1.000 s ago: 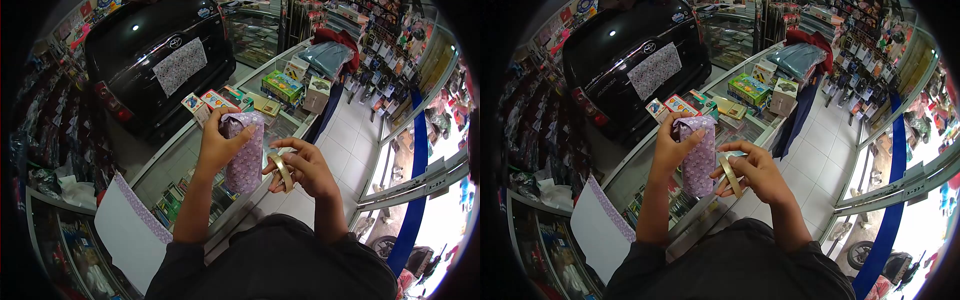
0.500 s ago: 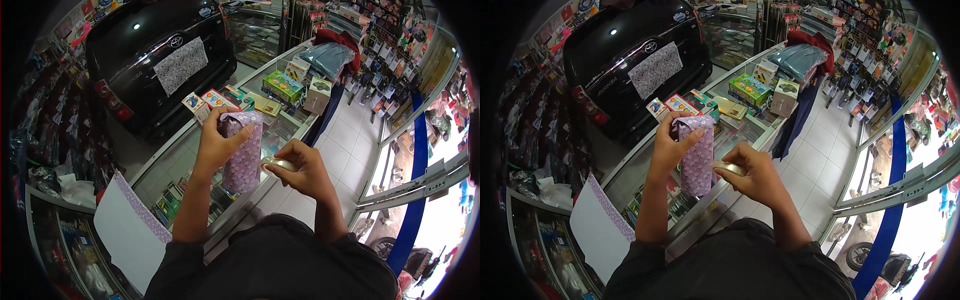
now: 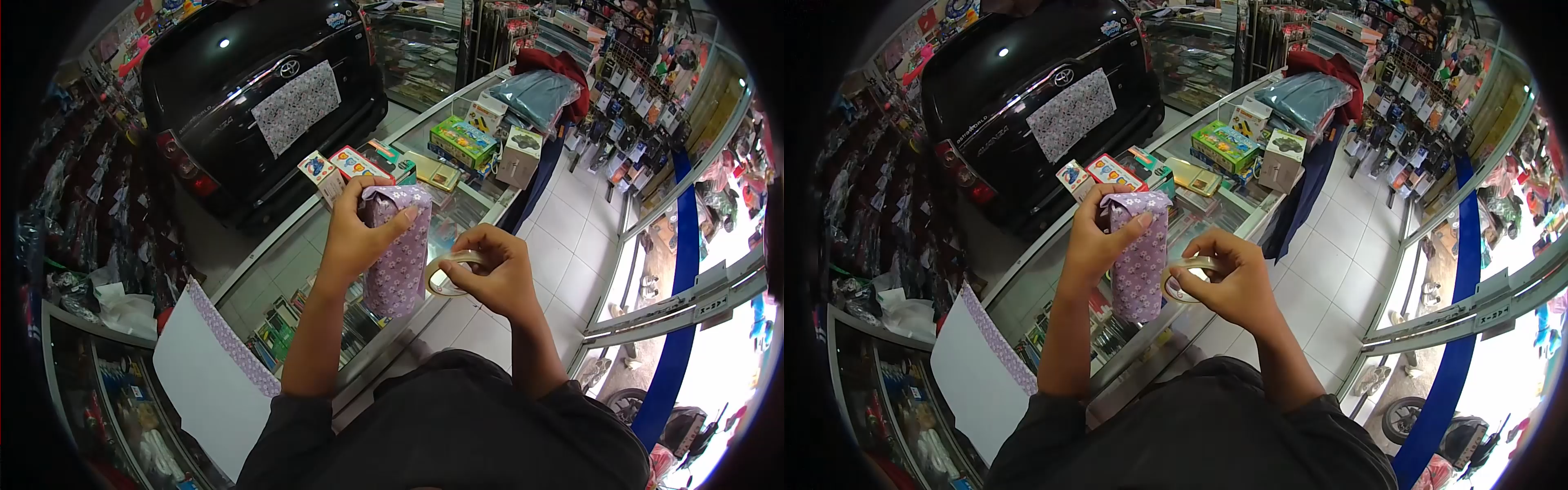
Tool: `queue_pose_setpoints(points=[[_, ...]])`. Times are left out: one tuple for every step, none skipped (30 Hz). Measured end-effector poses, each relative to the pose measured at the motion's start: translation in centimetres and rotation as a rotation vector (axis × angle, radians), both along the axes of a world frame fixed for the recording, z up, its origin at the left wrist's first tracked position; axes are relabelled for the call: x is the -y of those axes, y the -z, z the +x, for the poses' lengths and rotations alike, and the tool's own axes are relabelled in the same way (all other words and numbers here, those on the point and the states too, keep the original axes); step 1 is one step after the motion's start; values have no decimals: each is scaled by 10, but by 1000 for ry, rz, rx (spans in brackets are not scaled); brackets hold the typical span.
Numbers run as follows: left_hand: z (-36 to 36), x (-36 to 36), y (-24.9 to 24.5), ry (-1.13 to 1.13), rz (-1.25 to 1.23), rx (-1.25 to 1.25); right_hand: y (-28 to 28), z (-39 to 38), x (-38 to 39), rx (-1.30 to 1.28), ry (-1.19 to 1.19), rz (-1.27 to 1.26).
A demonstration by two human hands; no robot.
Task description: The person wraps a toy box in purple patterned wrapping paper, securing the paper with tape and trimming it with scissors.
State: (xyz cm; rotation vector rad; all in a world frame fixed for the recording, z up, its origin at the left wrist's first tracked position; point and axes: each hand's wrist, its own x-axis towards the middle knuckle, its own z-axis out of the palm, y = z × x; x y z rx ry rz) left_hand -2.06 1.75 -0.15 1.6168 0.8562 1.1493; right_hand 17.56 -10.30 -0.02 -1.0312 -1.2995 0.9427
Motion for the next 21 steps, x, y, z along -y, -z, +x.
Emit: queue_pose_setpoints(points=[[0,0,1,8,-6,12,0,0,0,-1,1,0],[0,0,1,16,-12,24,-1,0,1,13,29,-10],[1,0,0,17,-13,24,-2,-1,1,26,55,-23],[1,1,-1,13,-18,18,-2,-1,1,26,55,-23],[1,1,-2,9,-23,12,-2,-1,1,4,69,-51],[1,1,-2,9,-23,12,-2,-1,1,-17,83,-80],[1,1,-1,19,-28,16,-1,0,1,-18,84,-79],[1,1,-1,30,-33,20,2,1,-1,-22,77,-48],[1,1,-1,31,-33,19,4,2,-1,-28,69,-17],[1,0,0,17,-17,6,4,2,-1,-28,69,-17],[1,0,1,2,0,-6,4,2,-2,-47,46,-2],[1,1,0,2,1,-6,4,2,-2,-65,22,15],[1,2,-1,5,6,-3,3,3,-2,-65,22,15],[1,2,-1,8,11,1,2,5,-1,-84,-10,-41],[1,2,-1,8,13,1,1,7,0,-101,-41,-96],[1,1,-1,15,10,10,0,8,0,-101,-42,-95],[1,1,0,22,8,19,-1,8,0,-115,-61,-120],[1,1,-1,22,8,19,-1,9,0,-130,-81,-145],[1,2,-2,18,8,14,-1,9,-1,-130,-82,-145],[0,2,-2,15,7,8,1,8,-2,-113,-75,-114],[0,2,-1,15,7,8,1,8,-2,-96,-68,-84]])
